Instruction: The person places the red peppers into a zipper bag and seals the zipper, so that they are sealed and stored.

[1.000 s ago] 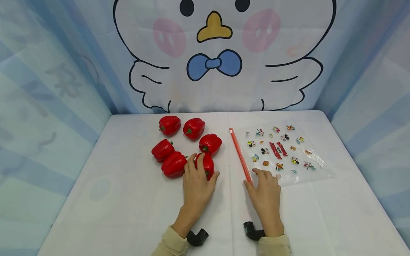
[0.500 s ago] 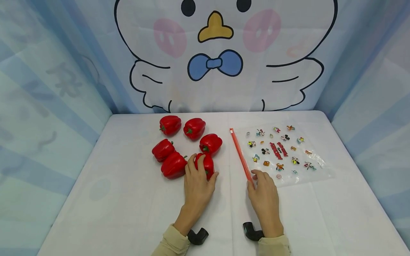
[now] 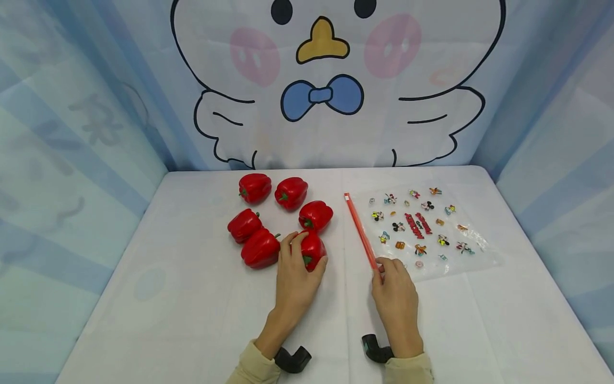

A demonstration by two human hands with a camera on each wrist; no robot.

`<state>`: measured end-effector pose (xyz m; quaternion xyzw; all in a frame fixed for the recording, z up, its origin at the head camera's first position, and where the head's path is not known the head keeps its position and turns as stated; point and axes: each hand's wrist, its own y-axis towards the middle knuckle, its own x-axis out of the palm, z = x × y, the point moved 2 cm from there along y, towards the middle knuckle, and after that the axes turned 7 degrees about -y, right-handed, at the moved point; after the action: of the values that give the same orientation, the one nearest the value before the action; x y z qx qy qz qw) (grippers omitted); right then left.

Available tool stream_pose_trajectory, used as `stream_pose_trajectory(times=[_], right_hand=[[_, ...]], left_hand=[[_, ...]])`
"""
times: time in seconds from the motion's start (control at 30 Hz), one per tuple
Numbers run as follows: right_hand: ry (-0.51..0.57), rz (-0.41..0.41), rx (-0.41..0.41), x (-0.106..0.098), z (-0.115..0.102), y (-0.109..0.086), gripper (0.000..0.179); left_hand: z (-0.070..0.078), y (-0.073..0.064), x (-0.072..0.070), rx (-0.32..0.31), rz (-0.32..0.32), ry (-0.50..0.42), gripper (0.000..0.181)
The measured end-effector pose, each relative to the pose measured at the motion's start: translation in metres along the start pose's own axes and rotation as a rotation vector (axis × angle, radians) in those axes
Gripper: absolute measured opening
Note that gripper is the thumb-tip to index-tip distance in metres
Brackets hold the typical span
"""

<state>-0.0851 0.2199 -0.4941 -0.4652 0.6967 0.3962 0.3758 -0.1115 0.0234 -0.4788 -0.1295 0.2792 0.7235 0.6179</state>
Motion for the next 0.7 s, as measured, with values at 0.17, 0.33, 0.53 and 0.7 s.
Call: stream_pose_trajectory(times=[0.17, 0.33, 0.53, 0.7], right_hand=[[-0.010, 0.076, -0.025, 0.001, 0.000, -0.001, 0.026], [-0.021, 0.104, -0.023, 0.003, 0.000, -0.002, 0.026], [-0.022, 0.123, -0.015, 0.002, 0.000, -0.003, 0.027], [-0.024, 0.131, -0.018, -0.002, -0.003, -0.004, 0.028]], left_hand=[[0.003, 0.001, -0.002, -0.052, -0.117, -0.215, 0.069], [0.006, 0.005, -0.001, -0.118, -0.261, -0.408, 0.067], [0.014, 0.012, 0.005, -0.140, -0.350, -0.538, 0.068], [0.019, 0.020, 0.014, -0.160, -0.385, -0.577, 0.067]])
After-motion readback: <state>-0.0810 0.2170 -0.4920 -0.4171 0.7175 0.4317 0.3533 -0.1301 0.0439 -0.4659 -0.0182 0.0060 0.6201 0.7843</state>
